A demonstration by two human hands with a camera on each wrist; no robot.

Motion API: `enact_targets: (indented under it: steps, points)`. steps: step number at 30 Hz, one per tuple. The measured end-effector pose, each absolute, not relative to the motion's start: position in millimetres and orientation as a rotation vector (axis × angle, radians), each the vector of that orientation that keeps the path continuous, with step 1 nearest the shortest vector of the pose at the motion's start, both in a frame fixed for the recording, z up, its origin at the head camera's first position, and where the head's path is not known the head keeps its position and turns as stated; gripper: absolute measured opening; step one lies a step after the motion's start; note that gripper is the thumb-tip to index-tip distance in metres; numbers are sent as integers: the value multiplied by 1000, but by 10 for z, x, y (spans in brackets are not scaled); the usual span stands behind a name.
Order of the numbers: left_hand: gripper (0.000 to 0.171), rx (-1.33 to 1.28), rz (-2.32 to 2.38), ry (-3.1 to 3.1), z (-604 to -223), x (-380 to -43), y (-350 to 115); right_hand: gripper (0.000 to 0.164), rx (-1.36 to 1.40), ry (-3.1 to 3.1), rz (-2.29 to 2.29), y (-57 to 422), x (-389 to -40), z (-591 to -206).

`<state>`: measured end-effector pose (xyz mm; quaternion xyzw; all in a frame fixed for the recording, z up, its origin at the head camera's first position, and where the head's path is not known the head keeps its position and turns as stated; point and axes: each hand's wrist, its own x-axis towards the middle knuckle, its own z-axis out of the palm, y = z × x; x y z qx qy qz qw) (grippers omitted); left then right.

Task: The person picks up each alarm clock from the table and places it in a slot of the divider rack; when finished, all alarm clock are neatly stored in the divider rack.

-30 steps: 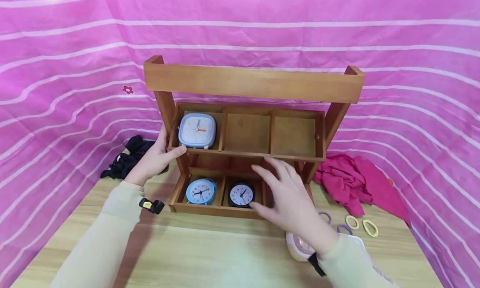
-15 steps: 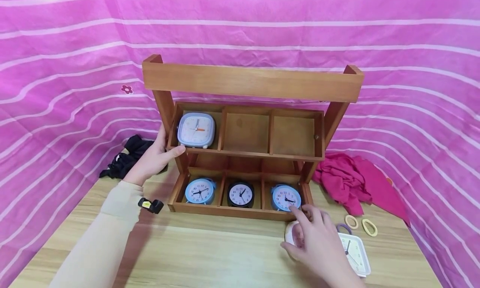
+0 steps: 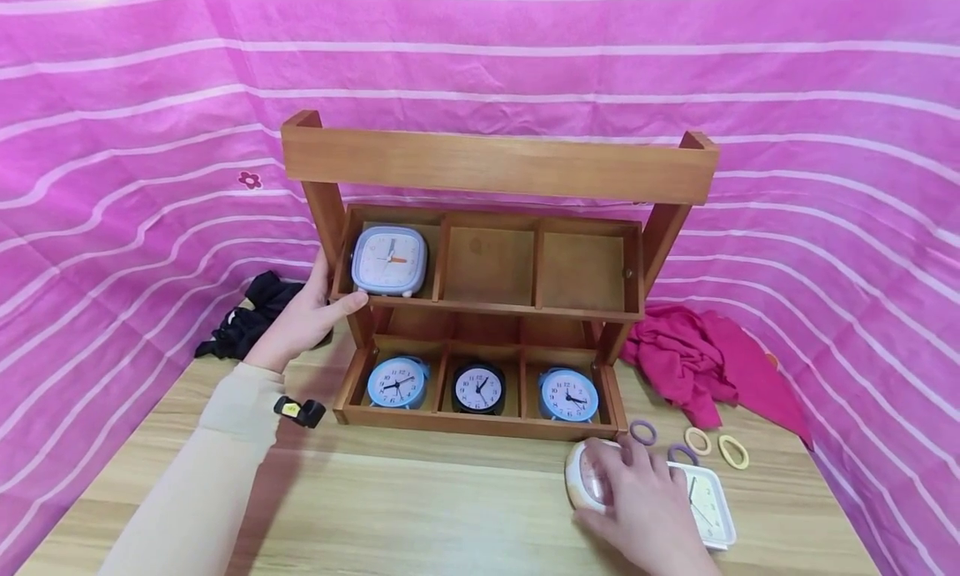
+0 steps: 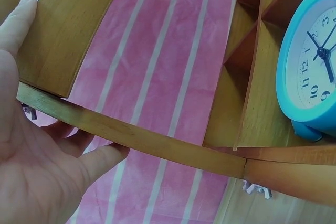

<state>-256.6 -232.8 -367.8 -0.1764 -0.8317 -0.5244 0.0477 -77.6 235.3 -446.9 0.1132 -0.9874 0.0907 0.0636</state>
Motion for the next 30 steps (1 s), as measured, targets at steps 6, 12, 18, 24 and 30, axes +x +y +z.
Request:
enact_targets:
  steps: [6,12,18,24,30]
  points:
    - [101,-559,-1610,-2514,-3699,-2579,-2342,86,352,-2976,239,2357,-810,-4472]
    - [102,-569,-1622,-2498,-3702,-2580,-2348,88,357,-2960,265,2360,-836,-4479]
    - [102,-552,-1625,-2519,-3702,-2587,-2324,94,336,-2932,301,2377,-809,-4488]
    - [101,-547,-1614,-2513,-3709,-2608,-2327,91,361,-2887,294,2322,-792,-4340]
    - [102,-538,-1618,-2520,-3728,-2601,-2344,92,472,-2706,279,2214,-890,-3980]
